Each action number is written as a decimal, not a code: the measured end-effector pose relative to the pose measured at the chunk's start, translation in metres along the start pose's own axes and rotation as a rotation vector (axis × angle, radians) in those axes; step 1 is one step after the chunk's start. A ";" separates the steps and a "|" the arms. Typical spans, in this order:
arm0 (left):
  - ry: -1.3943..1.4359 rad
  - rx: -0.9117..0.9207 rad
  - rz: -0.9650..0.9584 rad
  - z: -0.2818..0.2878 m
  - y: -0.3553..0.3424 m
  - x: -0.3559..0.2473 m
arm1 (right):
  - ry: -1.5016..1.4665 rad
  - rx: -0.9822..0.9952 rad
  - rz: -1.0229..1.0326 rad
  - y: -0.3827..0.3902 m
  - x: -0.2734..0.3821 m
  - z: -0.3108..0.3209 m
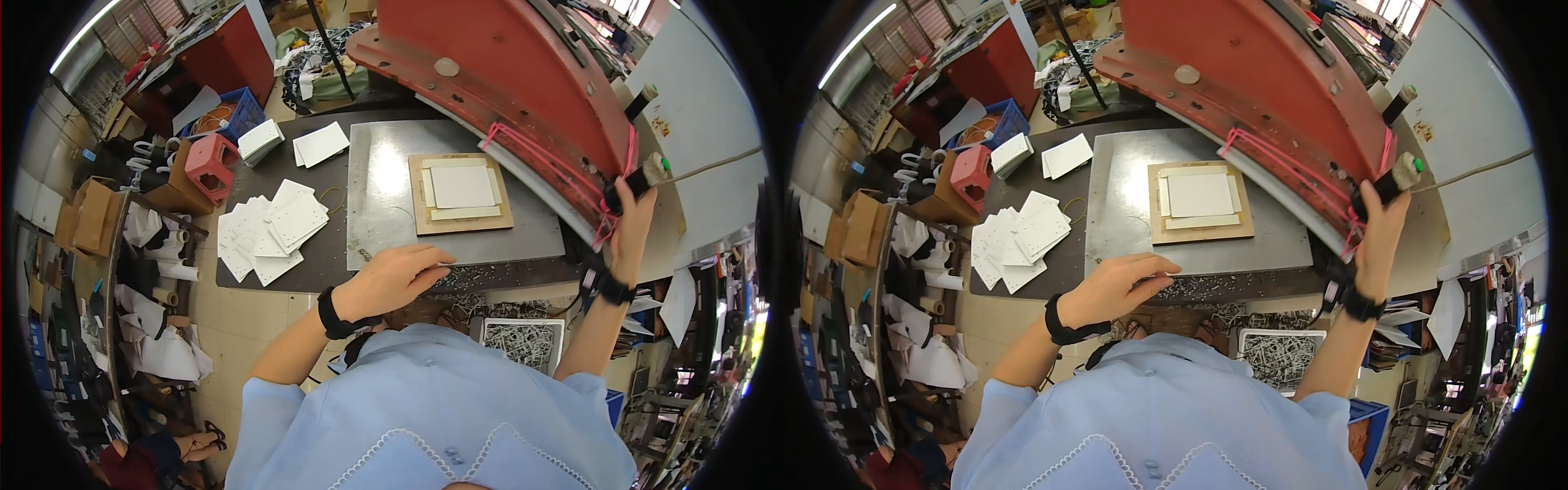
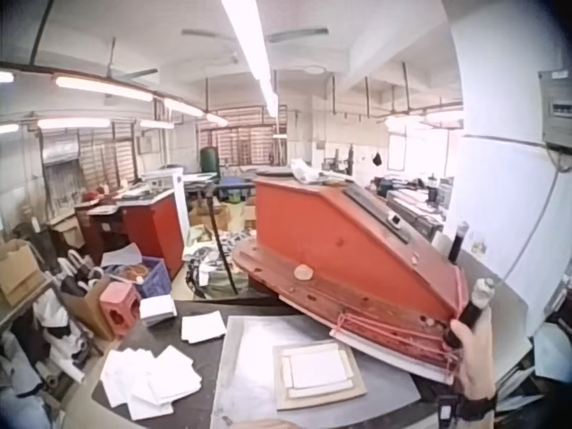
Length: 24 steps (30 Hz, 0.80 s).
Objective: The person is using an industrial clicker press or similar swing-arm cutting machine to apply pressure to leather or paper materials aligned in a wooden frame.
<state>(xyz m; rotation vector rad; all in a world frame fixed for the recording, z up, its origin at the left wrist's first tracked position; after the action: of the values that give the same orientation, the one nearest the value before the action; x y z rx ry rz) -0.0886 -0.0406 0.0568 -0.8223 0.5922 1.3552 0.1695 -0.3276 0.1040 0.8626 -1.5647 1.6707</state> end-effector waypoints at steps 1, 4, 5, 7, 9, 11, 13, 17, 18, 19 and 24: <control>0.012 -0.009 -0.010 -0.001 -0.004 -0.005 | -0.011 0.042 -0.024 0.014 0.011 -0.003; 0.093 -0.022 -0.050 0.003 -0.017 -0.024 | -0.088 0.240 -0.031 0.053 0.036 -0.002; 0.128 -0.024 -0.071 0.006 -0.020 -0.030 | -0.125 0.306 -0.018 0.062 0.041 0.001; 0.198 -0.033 -0.109 0.012 -0.025 -0.043 | -0.172 0.370 -0.113 0.071 0.040 0.021; 0.261 -0.005 -0.128 0.021 -0.029 -0.054 | 0.001 0.261 -0.035 0.049 0.041 0.040; 0.332 -0.012 -0.162 0.025 -0.036 -0.067 | 0.059 0.090 0.053 0.008 0.042 0.050; 0.413 -0.062 -0.221 0.025 -0.049 -0.080 | 0.208 -0.009 0.084 -0.030 0.027 0.068; 0.730 -0.139 -0.197 0.015 -0.057 -0.097 | 0.068 -0.045 0.091 -0.066 0.009 0.047; 0.772 -0.100 -0.183 0.013 -0.058 -0.099 | 0.037 -0.022 0.072 -0.063 0.011 0.037; 0.784 -0.129 -0.070 0.017 -0.050 -0.096 | -0.002 0.001 0.050 -0.057 0.014 0.024; 0.862 -0.476 -0.105 0.038 -0.018 -0.080 | -0.137 -0.003 0.158 -0.014 0.040 -0.006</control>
<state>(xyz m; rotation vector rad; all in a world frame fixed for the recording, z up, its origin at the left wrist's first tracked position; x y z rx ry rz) -0.0862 -0.0586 0.1450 -1.8348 0.8749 1.0111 0.1589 -0.3191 0.1447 0.8880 -1.7684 1.7492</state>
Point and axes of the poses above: each hand's wrist, its own y-axis away from the middle knuckle, its own z-axis out of the back of the hand, x = y × z, the point moved 1 cm from there along -y, towards the middle knuckle, and after that the axes turned 6 degrees about z, right-handed, at the moved point
